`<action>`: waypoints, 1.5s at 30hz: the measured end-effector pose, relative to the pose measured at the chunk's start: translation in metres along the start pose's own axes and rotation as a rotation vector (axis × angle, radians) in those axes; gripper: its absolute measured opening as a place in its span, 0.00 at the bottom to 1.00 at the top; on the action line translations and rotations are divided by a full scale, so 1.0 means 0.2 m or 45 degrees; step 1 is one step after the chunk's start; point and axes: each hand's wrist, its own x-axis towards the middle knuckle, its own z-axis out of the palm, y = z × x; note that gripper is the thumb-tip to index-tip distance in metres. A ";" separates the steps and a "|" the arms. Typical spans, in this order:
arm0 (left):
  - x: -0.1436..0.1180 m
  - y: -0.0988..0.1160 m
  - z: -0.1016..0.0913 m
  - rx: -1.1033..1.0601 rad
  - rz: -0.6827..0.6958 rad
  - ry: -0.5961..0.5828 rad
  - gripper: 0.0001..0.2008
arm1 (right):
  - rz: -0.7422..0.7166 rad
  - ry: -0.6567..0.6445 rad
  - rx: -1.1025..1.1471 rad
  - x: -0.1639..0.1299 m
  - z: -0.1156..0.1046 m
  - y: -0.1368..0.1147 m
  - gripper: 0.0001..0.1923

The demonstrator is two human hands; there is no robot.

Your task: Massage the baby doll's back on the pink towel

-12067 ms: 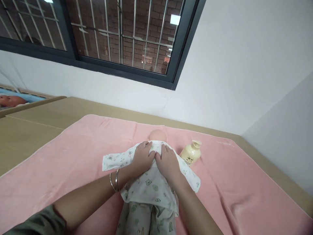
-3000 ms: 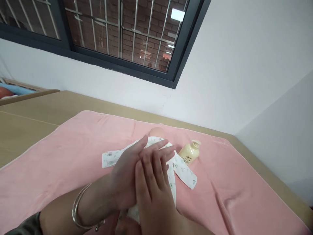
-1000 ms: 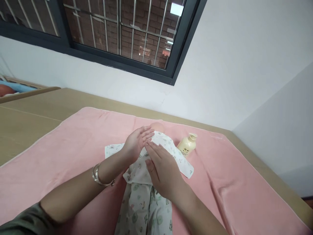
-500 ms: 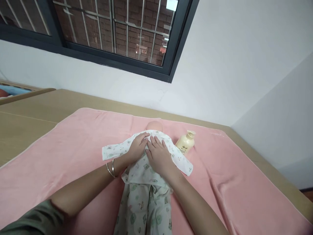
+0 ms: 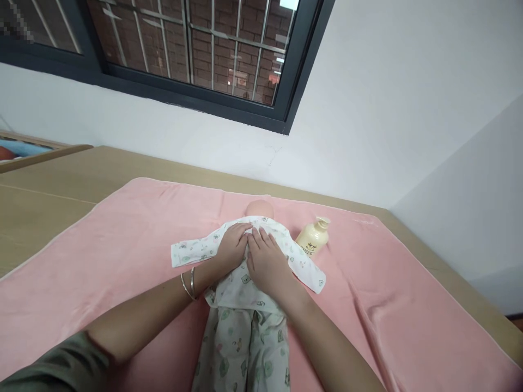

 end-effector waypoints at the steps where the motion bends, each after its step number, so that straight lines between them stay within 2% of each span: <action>1: 0.00 0.00 0.00 -0.001 0.000 0.003 0.20 | -0.015 -0.035 0.042 0.01 -0.01 0.03 0.28; 5: 0.00 0.01 0.01 0.005 -0.009 0.016 0.20 | 0.174 -0.102 0.163 0.07 -0.06 0.16 0.32; 7: -0.01 0.02 0.01 0.013 -0.011 0.016 0.20 | 0.321 -0.082 0.127 0.08 -0.06 0.17 0.34; 9: -0.01 0.02 0.00 0.020 -0.011 0.010 0.20 | 0.390 -0.039 0.047 0.06 -0.03 0.12 0.32; 11: 0.00 0.01 0.00 0.025 -0.004 0.010 0.20 | 0.322 0.027 -0.023 0.04 0.00 0.05 0.29; 13: 0.00 0.01 0.00 0.019 0.013 0.010 0.19 | 0.177 0.077 -0.036 0.02 0.02 0.00 0.28; 15: 0.00 0.01 0.00 0.010 0.030 0.006 0.20 | 0.060 0.091 0.003 0.02 0.03 -0.01 0.27; 17: 0.01 0.01 0.00 0.019 0.030 0.008 0.20 | 0.030 0.088 0.069 0.04 0.03 0.03 0.25; 23: 0.00 0.01 0.02 0.068 0.019 0.020 0.20 | 0.204 0.081 0.208 0.09 -0.01 0.15 0.24; 28: 0.00 0.00 0.02 0.083 0.033 0.003 0.20 | 0.395 0.031 0.031 0.05 0.00 0.06 0.29; 32: 0.01 0.01 0.01 0.122 0.048 -0.016 0.20 | 0.283 0.066 -0.091 0.01 0.01 -0.03 0.28; 35: 0.01 0.03 0.00 0.194 0.070 -0.026 0.21 | 0.195 0.069 -0.006 0.03 0.00 0.02 0.27; 39: -0.05 0.06 0.03 0.310 0.092 -0.036 0.21 | 0.311 0.072 0.196 0.08 -0.01 0.20 0.27; 41: -0.09 0.08 0.06 0.290 0.068 -0.023 0.22 | 0.385 0.070 0.219 0.10 -0.01 0.24 0.27; 45: -0.11 0.06 0.09 0.180 -0.044 0.040 0.24 | 0.414 0.027 0.090 0.08 -0.01 0.17 0.27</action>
